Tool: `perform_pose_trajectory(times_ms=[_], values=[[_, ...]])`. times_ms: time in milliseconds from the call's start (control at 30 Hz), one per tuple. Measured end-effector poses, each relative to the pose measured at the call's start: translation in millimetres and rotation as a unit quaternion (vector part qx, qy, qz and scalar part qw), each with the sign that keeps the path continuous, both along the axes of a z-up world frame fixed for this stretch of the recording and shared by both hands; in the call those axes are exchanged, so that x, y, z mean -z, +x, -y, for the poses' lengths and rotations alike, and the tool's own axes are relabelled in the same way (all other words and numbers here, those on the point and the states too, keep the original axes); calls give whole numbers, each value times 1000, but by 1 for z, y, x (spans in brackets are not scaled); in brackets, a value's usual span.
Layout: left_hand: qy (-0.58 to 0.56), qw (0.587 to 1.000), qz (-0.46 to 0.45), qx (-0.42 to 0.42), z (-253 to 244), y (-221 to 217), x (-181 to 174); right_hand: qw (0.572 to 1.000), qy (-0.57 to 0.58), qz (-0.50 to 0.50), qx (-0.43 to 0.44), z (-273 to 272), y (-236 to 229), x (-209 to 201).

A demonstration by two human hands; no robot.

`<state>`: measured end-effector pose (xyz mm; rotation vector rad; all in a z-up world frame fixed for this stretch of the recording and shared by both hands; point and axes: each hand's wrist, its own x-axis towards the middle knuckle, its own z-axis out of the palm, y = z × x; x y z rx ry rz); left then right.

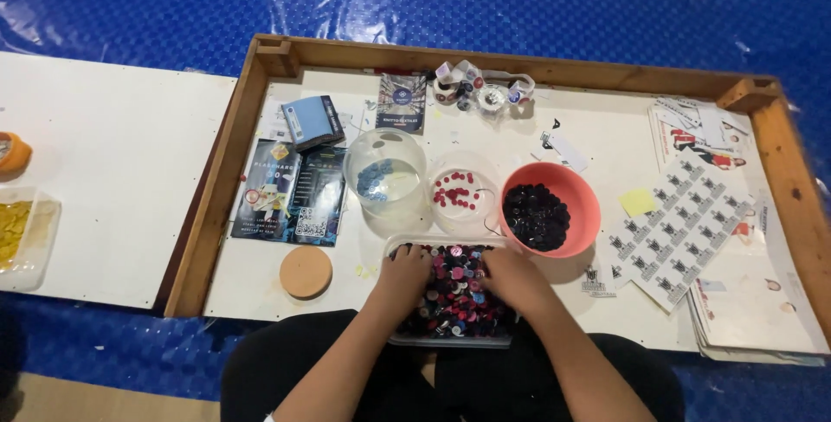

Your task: Sorting black buttons from a container of mixed colored buttons and placing them into a pink bowl.

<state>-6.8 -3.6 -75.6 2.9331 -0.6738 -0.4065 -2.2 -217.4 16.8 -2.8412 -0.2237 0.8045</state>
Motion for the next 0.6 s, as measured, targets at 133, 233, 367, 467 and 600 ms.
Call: perform_pose_trajectory(times_ms=[133,233,367,467,600], values=[[-46,998,45,30,17,-10,-12,999,32,-10,-23,-14,3,18],[-49,993,87,67,22,-10,26,996,57,-44,-51,-18,4,9],[-80,995,45,47,11,4,39,996,67,-48,-42,-11,4,-7],[-74,997,9,21,-3,3,8,998,38,11,-51,-8,7,8],[-83,996,-2,35,-13,4,-14,989,107,67,-83,-22,4,23]])
